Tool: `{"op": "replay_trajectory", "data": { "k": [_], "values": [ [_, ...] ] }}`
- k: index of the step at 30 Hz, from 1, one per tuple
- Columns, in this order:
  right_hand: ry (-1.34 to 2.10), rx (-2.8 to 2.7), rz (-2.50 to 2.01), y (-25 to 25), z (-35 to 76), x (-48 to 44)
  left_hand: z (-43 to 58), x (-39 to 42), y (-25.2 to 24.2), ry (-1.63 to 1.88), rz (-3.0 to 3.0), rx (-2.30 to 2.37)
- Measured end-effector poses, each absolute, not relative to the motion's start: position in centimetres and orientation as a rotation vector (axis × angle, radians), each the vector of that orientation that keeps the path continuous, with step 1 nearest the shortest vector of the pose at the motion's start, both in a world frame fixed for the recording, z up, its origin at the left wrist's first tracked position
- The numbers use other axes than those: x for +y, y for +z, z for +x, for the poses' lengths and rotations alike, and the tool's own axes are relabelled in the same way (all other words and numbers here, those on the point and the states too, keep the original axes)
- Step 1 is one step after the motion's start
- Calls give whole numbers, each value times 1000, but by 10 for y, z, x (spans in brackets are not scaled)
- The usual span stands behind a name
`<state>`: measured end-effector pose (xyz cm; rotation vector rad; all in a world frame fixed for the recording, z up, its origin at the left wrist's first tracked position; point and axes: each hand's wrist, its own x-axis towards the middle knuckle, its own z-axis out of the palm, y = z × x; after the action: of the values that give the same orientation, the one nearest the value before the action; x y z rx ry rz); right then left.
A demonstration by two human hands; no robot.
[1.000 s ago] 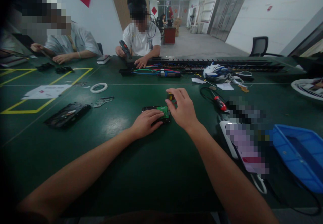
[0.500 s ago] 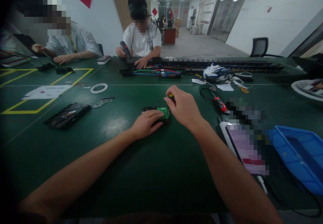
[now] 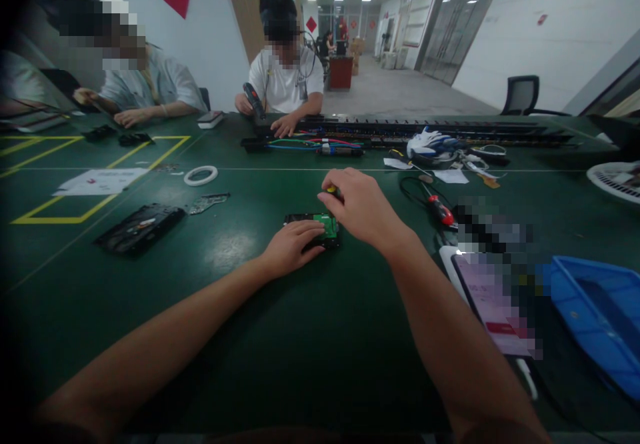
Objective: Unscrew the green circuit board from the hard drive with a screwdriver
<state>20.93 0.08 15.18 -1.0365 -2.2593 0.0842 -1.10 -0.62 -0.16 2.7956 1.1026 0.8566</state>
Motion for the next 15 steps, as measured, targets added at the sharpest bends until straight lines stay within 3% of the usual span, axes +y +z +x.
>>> {"op": "replay_trajectory", "data": {
  "k": [15],
  "values": [
    [164,-2221,-1101,152,215,-3,-12,-8,-4,884,2774,1094]
  ]
}}
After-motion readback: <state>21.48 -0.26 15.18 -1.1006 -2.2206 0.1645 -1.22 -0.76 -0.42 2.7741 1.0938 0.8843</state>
